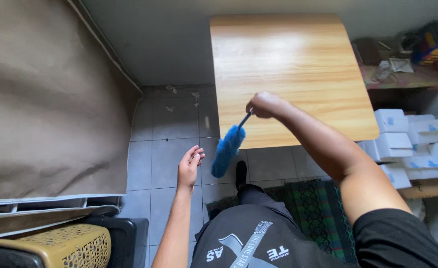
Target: The person wipes a wooden table with a blue duster, then moves a laundry basket onto the table and begins folding underwear one by one.
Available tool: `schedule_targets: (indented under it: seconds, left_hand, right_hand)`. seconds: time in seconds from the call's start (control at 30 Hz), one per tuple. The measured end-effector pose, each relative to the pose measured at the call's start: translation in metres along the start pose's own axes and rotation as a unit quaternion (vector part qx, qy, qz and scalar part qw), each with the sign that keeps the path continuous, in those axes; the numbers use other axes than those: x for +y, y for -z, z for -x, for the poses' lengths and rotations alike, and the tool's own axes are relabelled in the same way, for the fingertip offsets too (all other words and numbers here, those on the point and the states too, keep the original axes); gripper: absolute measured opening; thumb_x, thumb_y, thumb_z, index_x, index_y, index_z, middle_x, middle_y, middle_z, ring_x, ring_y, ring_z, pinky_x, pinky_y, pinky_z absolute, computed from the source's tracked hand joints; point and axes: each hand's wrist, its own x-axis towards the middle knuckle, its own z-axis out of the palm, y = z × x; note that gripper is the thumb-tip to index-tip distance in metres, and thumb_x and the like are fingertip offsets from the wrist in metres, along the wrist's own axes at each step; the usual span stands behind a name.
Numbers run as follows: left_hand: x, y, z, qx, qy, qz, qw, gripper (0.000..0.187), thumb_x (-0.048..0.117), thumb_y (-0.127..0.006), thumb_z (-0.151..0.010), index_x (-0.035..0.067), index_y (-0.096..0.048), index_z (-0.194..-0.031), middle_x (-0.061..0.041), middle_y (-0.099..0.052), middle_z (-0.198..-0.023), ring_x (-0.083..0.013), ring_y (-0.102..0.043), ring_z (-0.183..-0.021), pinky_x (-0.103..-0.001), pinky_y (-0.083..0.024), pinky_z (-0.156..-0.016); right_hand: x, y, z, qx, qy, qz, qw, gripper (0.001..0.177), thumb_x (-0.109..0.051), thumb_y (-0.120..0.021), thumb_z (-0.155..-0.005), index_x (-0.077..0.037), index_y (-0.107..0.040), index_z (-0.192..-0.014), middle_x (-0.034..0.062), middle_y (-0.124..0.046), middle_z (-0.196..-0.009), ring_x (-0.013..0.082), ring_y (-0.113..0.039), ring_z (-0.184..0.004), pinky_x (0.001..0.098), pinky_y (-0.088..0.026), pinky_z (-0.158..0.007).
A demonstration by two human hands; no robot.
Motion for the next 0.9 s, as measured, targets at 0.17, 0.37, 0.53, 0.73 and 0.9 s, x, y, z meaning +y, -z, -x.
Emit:
schedule_targets:
  seconds: [0.17, 0.37, 0.53, 0.73, 0.9]
  left_hand:
    - [0.01, 0.008, -0.025, 0.044, -0.013, 0.003, 0.999, 0.043, 0.014, -0.052, -0.102, 0.0, -0.055, -0.143, -0.012, -0.068, -0.132, -0.0174, -0.067, -0.115, -0.03, -0.05, -0.098]
    - [0.018, -0.006, -0.063, 0.105, -0.013, -0.007, 0.994, 0.044, 0.015, -0.051, -0.102, 0.001, -0.053, -0.144, -0.013, -0.067, -0.136, -0.0197, -0.066, -0.12, -0.032, -0.05, -0.101]
    - [0.025, -0.045, -0.112, 0.125, 0.013, -0.004, 0.992, 0.044, 0.015, -0.051, -0.103, 0.001, -0.053, -0.145, -0.014, -0.067, -0.136, -0.0207, -0.066, -0.12, -0.031, -0.051, -0.102]
    - [0.037, -0.085, -0.156, 0.117, 0.003, -0.011, 0.993, 0.045, 0.012, -0.052, -0.101, -0.001, -0.053, -0.144, -0.016, -0.066, -0.136, -0.0223, -0.065, -0.122, -0.032, -0.049, -0.103]
    - [0.043, -0.105, -0.17, 0.129, 0.007, -0.016, 0.992, 0.045, 0.009, -0.053, -0.1, -0.002, -0.054, -0.144, -0.018, -0.065, -0.137, -0.023, -0.065, -0.123, -0.033, -0.049, -0.106]
  right_hand:
    - [0.046, 0.027, -0.086, 0.139, -0.049, 0.011, 0.989, 0.027, -0.012, -0.066, -0.087, -0.026, -0.078, -0.106, 0.0114, -0.074, -0.099, 0.0338, -0.07, -0.095, 0.0468, -0.058, -0.079]
    - [0.103, 0.048, -0.156, 0.195, 0.001, 0.037, 0.98, 0.03, -0.003, -0.059, -0.088, -0.019, -0.075, -0.109, 0.0141, -0.073, -0.098, 0.0362, -0.07, -0.09, 0.0496, -0.057, -0.071]
    - [0.094, 0.029, -0.179, -0.035, 0.166, 0.034, 0.985, 0.027, -0.016, -0.063, -0.093, -0.024, -0.073, -0.117, 0.0096, -0.075, -0.094, 0.0338, -0.072, -0.087, 0.0479, -0.057, -0.075]
    - [0.108, 0.043, -0.225, -0.083, 0.2, 0.032, 0.976, 0.03, -0.017, -0.067, -0.092, -0.029, -0.075, -0.118, 0.0049, -0.076, -0.102, 0.0295, -0.071, -0.096, 0.0445, -0.057, -0.082]
    - [0.191, 0.087, -0.305, 0.088, 0.042, 0.03, 0.995, 0.035, -0.013, -0.064, -0.093, -0.031, -0.075, -0.122, 0.0085, -0.075, -0.098, 0.0307, -0.073, -0.09, 0.0443, -0.059, -0.075]
